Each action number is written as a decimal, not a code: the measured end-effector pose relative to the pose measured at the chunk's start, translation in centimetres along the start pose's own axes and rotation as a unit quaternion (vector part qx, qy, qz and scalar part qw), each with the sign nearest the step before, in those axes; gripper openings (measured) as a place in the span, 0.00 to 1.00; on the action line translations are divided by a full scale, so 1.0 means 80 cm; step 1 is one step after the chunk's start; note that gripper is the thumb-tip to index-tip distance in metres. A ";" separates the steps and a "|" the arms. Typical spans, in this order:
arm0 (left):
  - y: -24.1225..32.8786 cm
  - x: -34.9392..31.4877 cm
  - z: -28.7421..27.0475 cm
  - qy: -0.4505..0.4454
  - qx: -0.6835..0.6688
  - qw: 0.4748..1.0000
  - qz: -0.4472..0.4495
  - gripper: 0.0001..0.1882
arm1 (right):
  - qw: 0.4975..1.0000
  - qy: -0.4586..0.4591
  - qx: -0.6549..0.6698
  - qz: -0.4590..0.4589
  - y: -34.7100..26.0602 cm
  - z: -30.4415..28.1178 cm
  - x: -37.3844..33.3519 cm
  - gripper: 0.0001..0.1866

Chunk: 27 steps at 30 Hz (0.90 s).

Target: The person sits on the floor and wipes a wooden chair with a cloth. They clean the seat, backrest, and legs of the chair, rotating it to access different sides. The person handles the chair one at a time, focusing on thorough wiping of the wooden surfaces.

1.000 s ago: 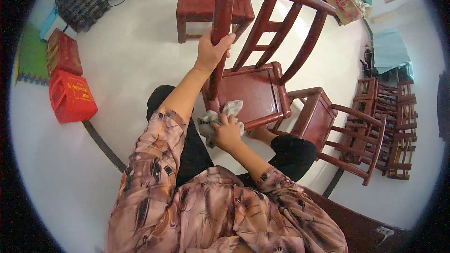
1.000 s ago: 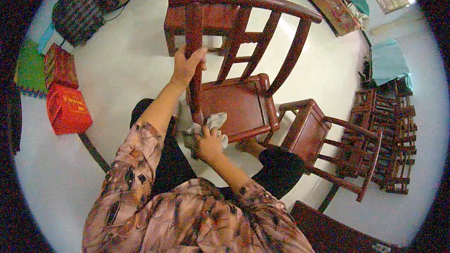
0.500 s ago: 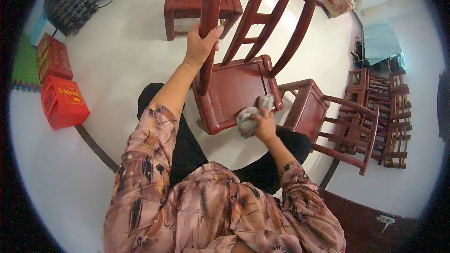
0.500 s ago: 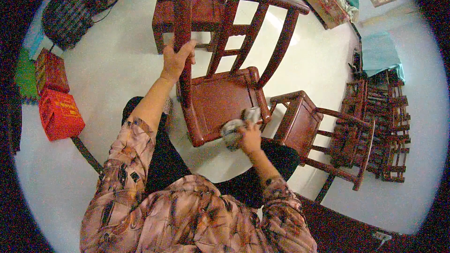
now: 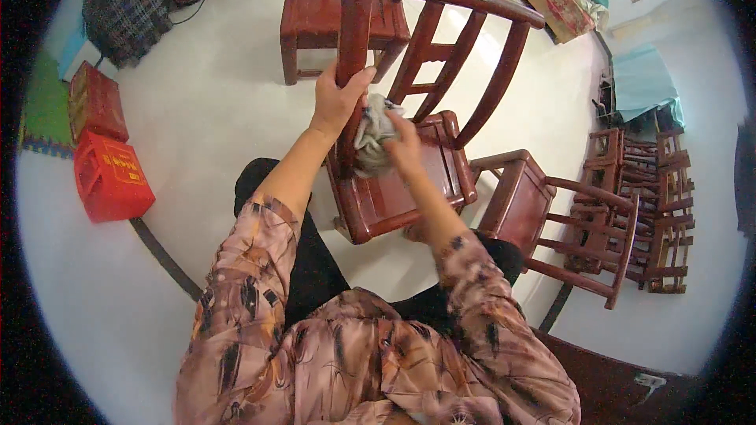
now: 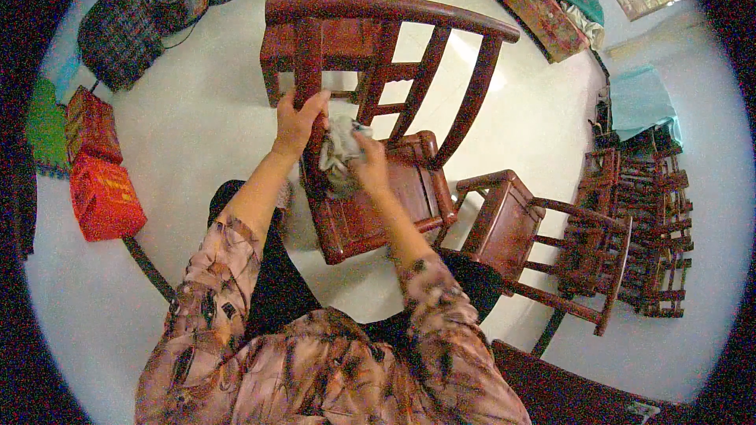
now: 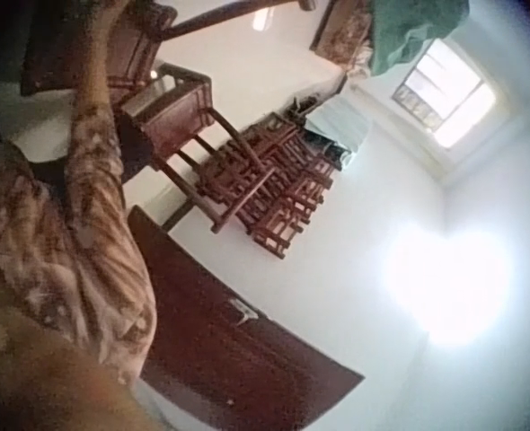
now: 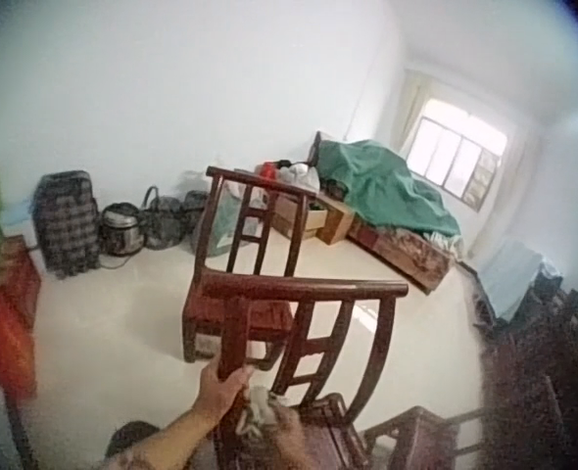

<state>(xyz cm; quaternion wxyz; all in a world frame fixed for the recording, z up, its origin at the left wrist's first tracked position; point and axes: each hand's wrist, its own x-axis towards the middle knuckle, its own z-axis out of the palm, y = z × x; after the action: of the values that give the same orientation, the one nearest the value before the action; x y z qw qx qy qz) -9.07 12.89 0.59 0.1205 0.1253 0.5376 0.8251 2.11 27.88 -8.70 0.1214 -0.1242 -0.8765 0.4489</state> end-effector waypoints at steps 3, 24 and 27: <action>-0.001 -0.001 0.003 0.003 -0.010 1.000 -0.002 0.12 | 0.962 -0.070 -0.262 -0.041 0.025 0.073 -0.016 0.23; 0.005 -0.004 -0.003 -0.011 -0.011 1.000 0.006 0.14 | 0.805 -0.393 -0.445 -0.012 0.017 -0.037 -0.162 0.16; -0.001 -0.002 -0.005 -0.020 -0.033 0.999 0.004 0.14 | 0.746 -0.501 -0.439 -0.006 -0.048 -0.047 -0.153 0.20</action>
<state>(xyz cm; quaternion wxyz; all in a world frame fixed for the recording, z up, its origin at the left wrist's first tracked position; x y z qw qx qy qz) -9.04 12.54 0.38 0.1321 0.1402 0.5073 0.8400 14.43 24.58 -4.67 -0.4002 0.0837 -0.9125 0.0116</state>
